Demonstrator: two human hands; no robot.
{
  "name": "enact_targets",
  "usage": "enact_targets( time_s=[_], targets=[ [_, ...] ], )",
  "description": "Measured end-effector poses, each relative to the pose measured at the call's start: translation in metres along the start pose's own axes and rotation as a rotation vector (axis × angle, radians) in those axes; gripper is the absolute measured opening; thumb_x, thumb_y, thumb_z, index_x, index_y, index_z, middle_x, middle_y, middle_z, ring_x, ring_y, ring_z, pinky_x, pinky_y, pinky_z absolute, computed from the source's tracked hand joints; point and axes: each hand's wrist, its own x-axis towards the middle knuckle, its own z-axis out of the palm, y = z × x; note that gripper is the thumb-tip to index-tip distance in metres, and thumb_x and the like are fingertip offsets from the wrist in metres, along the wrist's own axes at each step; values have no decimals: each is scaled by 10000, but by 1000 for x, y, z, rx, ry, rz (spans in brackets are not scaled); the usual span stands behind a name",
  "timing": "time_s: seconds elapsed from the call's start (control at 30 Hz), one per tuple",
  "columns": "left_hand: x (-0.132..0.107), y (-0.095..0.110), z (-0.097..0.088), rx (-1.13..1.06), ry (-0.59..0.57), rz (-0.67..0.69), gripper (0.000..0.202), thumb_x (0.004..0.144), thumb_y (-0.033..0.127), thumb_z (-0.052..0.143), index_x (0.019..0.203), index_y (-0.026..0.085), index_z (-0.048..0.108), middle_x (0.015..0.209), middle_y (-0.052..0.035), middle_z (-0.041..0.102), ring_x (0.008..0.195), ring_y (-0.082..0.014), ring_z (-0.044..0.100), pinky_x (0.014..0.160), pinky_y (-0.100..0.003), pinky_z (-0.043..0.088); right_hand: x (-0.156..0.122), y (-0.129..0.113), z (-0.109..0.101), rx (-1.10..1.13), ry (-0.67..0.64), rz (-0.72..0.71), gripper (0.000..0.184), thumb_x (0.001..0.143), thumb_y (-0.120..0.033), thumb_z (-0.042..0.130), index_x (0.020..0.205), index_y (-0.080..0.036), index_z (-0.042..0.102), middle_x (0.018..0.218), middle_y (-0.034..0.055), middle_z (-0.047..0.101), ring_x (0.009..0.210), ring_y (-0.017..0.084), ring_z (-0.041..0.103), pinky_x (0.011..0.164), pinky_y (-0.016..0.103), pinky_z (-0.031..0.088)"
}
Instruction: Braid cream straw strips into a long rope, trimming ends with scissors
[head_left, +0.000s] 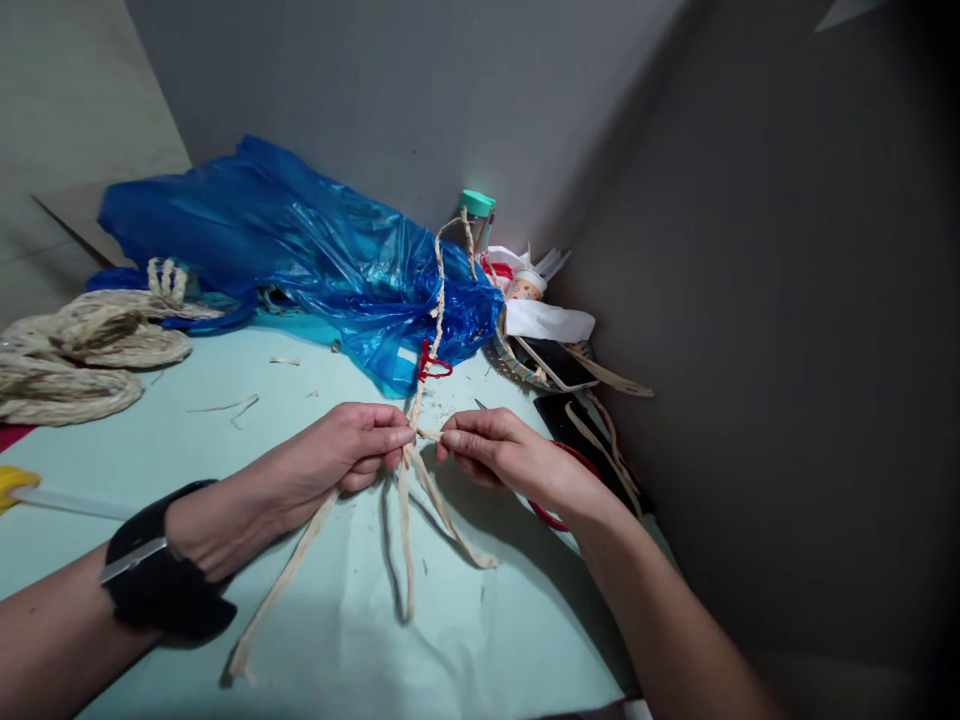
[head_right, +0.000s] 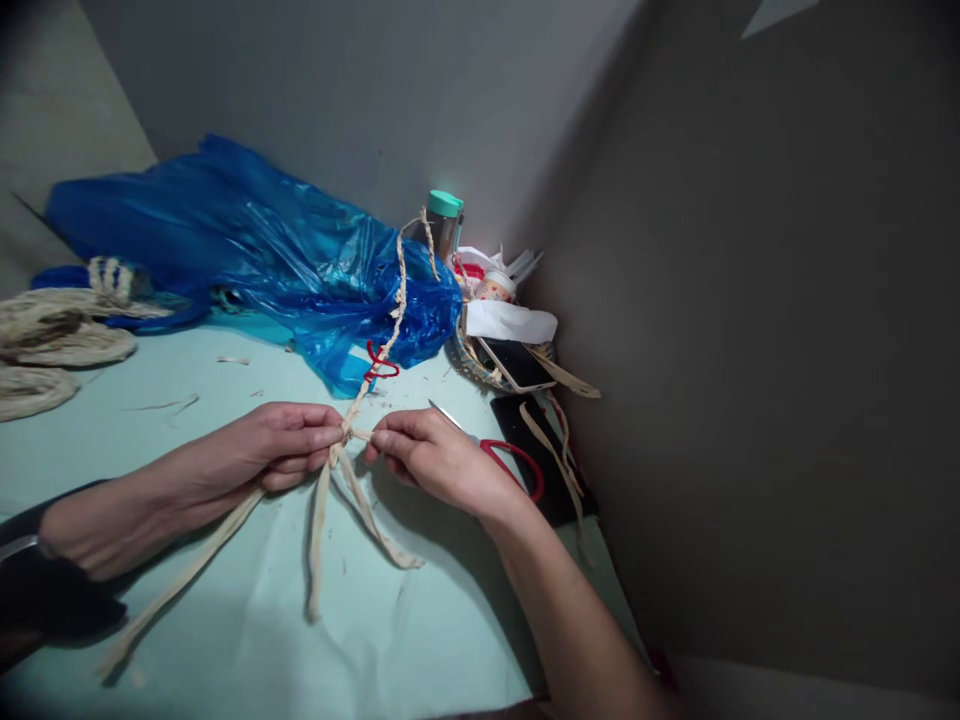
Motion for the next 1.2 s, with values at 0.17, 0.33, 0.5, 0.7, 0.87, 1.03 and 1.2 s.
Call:
enact_targets(
  time_s=[0.17,0.33,0.5,0.7,0.87,1.03,1.2],
  targets=[
    [1,-1,2,99,67,20,209,853,341,634,791,148,581,653,39,492,456,-24,239,412,-198,127,-3,-2,-7,134,-168,42,280,943,-342,510,796,-128,615,539,-69,375,455,55,262,423,205,177],
    [3,-7,3,15,77,-21,240,820,391,661,835,170,568,611,67,418,463,-37,176,424,-215,98,-3,2,-8,116,-288,34,332,922,-417,565,842,-103,640,550,-48,491,441,44,326,422,186,242],
    [2,-7,5,50,156,-52,317,692,427,735,775,152,600,562,63,426,447,-31,185,437,-223,82,2,10,-13,35,-313,18,308,937,-385,550,846,-105,643,602,-8,597,446,50,418,454,173,346],
    [4,-8,7,182,289,-63,416,574,483,756,789,138,670,471,85,351,445,-56,205,458,-224,83,2,4,-4,-388,-188,3,267,961,-262,486,770,-126,614,616,0,624,517,78,557,575,188,421],
    [4,-12,6,224,306,-44,371,590,477,754,750,147,698,448,86,317,433,-66,193,473,-242,62,-7,-5,-8,-524,-141,-76,295,967,-366,494,834,-137,625,685,10,660,599,102,598,618,198,426],
    [3,-15,2,209,275,-2,288,715,452,718,766,170,732,451,70,320,451,-76,193,499,-269,64,-47,-12,-42,-731,429,-48,239,980,-280,447,986,-153,649,855,45,700,729,119,634,666,203,421],
    [5,-18,-3,175,229,12,280,748,457,713,758,178,722,458,71,323,457,-72,183,494,-262,68,-75,3,-61,-1108,739,340,229,951,-305,502,957,-166,684,923,120,715,858,221,671,692,275,411]
  ],
)
